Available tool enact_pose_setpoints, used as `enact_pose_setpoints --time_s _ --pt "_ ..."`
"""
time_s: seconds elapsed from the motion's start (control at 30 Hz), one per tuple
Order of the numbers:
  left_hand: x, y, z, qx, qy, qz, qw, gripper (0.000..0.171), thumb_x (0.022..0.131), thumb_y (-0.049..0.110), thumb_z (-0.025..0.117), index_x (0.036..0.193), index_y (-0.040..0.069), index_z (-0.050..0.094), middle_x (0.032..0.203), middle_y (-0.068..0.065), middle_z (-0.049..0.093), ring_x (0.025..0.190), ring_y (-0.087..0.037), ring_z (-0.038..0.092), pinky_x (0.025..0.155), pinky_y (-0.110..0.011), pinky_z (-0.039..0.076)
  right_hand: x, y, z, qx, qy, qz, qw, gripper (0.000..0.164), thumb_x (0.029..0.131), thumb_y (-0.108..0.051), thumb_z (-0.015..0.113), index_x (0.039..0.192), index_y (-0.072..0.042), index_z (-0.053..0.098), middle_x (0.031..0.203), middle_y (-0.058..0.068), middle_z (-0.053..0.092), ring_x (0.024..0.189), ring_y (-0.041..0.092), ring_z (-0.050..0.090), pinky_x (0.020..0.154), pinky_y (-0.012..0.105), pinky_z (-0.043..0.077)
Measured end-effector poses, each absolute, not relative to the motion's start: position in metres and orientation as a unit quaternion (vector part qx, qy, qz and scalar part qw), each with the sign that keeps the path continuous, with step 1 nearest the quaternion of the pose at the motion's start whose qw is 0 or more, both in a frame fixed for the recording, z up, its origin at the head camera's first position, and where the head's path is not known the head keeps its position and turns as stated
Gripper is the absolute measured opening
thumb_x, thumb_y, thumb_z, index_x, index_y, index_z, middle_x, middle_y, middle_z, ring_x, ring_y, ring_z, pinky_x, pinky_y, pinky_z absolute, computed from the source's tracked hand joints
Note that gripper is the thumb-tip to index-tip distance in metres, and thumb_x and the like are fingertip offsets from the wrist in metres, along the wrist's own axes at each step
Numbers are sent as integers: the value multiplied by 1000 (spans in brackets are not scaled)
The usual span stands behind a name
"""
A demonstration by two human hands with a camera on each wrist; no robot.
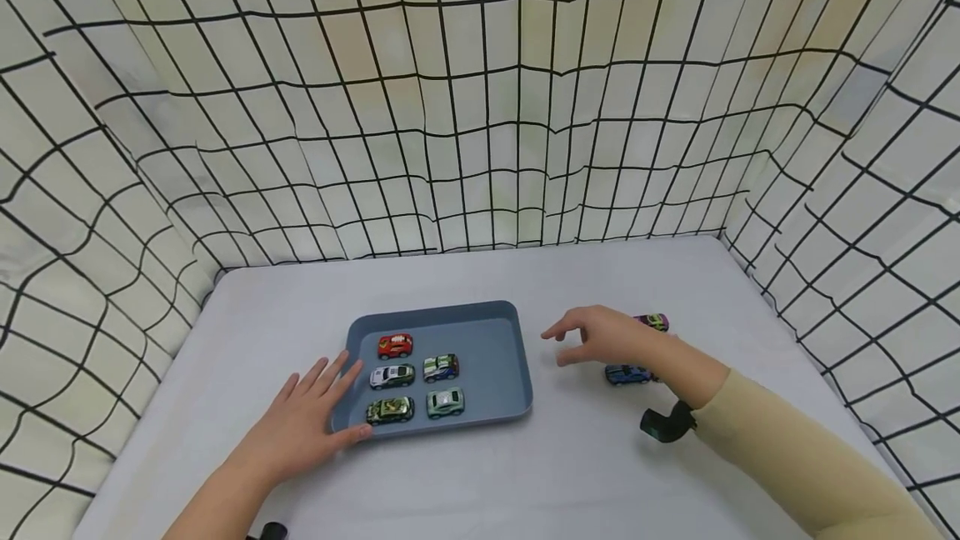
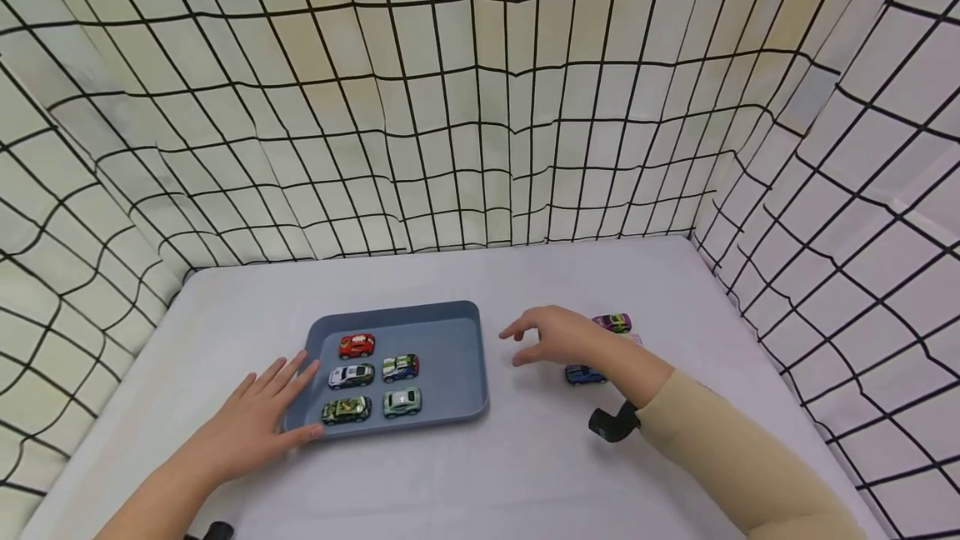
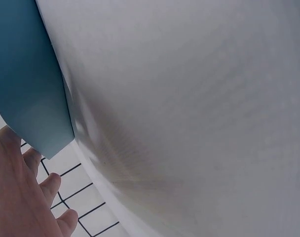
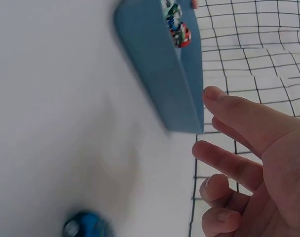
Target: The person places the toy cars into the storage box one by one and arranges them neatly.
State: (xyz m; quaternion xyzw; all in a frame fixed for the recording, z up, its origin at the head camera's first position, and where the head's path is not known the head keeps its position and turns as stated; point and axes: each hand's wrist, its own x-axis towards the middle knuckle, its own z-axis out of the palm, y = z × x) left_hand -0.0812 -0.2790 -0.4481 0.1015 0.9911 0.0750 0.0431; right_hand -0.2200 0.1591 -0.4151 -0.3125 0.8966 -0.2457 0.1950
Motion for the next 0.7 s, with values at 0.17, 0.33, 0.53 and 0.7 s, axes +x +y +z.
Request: enact_pose_setpoints --time_s 0.17,0.33,0.53,0.7 --pt "-82 -279 -448 102 991 76 42 106 78 86 46 156 16 35 161 -14 27 146 -43 22 113 -68 15 -212 189 -422 -281 906 -246 198 40 86 -33 78 124 -24 71 118 -3 66 87 15 57 75 33 50" --pt "-82 -279 -449 100 991 79 44 104 79 84 50 156 16 34 161 -14 26 146 -43 21 114 -68 14 -206 213 -422 -259 915 -240 194 38 86 -35 77 123 -27 71 119 -8 66 86 15 56 74 33 49" --pt "-82 -279 -450 102 990 83 43 104 78 85 48 156 17 34 162 -14 26 146 -43 21 114 -68 14 -204 237 -422 -253 922 -223 188 39 84 -35 79 121 -24 73 112 -6 64 82 15 53 68 31 48" --pt "-82 -280 -449 101 991 82 43 105 78 86 46 156 17 34 161 -14 26 146 -43 21 114 -68 15 -207 247 -427 -263 920 -221 189 34 84 -30 80 116 -21 75 108 -3 67 91 17 56 75 32 50"
